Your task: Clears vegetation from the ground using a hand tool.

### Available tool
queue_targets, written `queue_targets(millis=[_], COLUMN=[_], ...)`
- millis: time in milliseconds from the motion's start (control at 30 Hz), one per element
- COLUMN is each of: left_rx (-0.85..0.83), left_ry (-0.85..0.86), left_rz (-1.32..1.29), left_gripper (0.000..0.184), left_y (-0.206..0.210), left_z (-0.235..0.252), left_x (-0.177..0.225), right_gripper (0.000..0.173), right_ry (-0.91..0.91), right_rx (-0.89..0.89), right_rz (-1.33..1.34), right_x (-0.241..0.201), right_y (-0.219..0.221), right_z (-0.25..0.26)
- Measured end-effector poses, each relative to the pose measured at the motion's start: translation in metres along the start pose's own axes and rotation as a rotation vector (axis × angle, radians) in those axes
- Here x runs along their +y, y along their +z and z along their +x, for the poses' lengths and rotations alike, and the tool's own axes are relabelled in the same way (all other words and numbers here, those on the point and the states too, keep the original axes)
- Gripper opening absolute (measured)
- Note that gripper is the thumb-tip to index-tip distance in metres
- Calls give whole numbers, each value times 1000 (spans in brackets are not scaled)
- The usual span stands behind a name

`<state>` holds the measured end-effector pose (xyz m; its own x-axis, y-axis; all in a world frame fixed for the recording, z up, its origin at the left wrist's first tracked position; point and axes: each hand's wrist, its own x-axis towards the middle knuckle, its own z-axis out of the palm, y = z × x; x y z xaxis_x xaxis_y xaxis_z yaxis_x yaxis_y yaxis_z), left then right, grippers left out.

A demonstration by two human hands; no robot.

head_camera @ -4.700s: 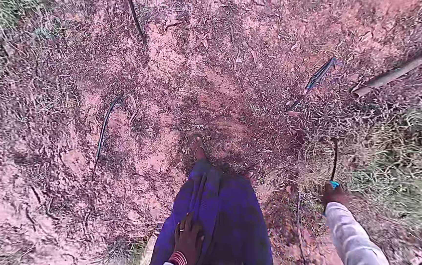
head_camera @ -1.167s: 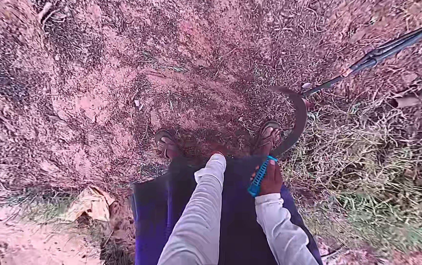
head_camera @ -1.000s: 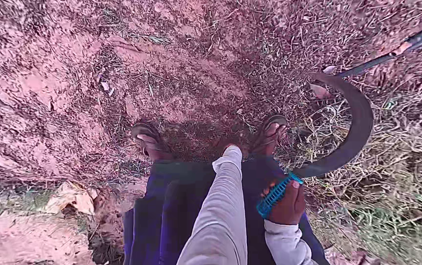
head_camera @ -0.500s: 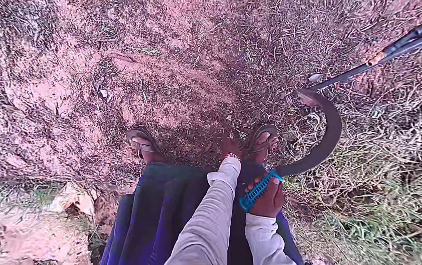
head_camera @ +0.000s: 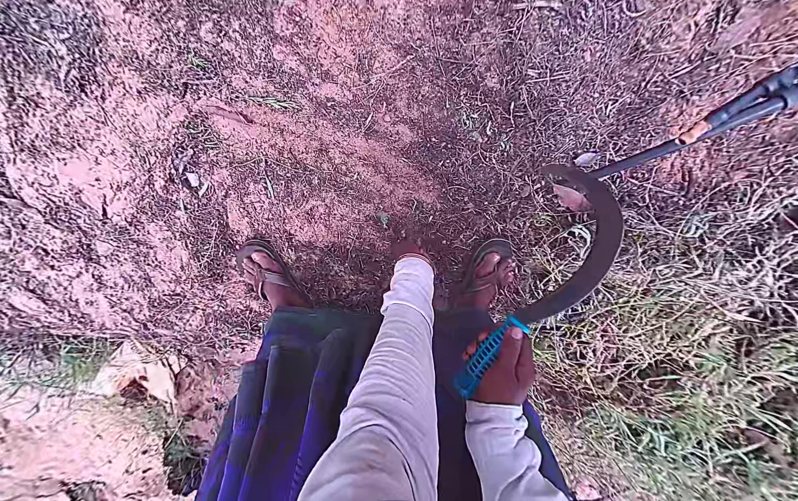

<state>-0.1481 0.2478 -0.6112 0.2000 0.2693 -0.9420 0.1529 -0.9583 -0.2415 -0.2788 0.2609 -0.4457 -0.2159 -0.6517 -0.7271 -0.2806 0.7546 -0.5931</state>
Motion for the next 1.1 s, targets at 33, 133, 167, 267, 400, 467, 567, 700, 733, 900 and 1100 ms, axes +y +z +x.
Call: queue_targets(millis=[33, 133, 167, 267, 400, 467, 567, 700, 733, 900, 1100], left_rx=[3, 70, 63, 17, 116, 302, 450, 89, 32, 17, 48], left_ry=[-5, -24, -15, -19, 12, 13, -46, -85, -77, 3, 44], left_rz=[9, -166, -174, -17, 109, -324, -699, 63, 243, 167, -398], left_gripper=[38, 39, 41, 48, 45, 41, 40, 50, 52, 63, 52], left_y=[-8, -12, -11, -18, -37, -44, -62, -92, -90, -50, -72], left_z=[-4, 0, 6, 27, -24, -57, -61, -32, -22, 31, 9], left_x=[6, 4, -1, -14, 1, 3, -11, -21, -23, 0, -10], right_gripper=[28, 28, 29, 31, 37, 38, 37, 30, 29, 29, 29], right_ry=[-1, 28, 55, 99, 107, 112, 152, 203, 211, 124, 9], right_rx=[2, 11, 15, 4, -16, -25, -11, 19, 29, 18, -37], right_rz=[8, 30, 39, 56, 28, 29, 51, 127, 124, 102, -97], right_x=[-5, -17, -23, -42, -60, -62, -69, -82, -82, -71, -29], right_y=[2, 8, 10, 17, 20, 22, 30, 52, 56, 80, 90], right_z=[2, 5, 6, 11, 15, 15, 13, -1, -5, -13, -38])
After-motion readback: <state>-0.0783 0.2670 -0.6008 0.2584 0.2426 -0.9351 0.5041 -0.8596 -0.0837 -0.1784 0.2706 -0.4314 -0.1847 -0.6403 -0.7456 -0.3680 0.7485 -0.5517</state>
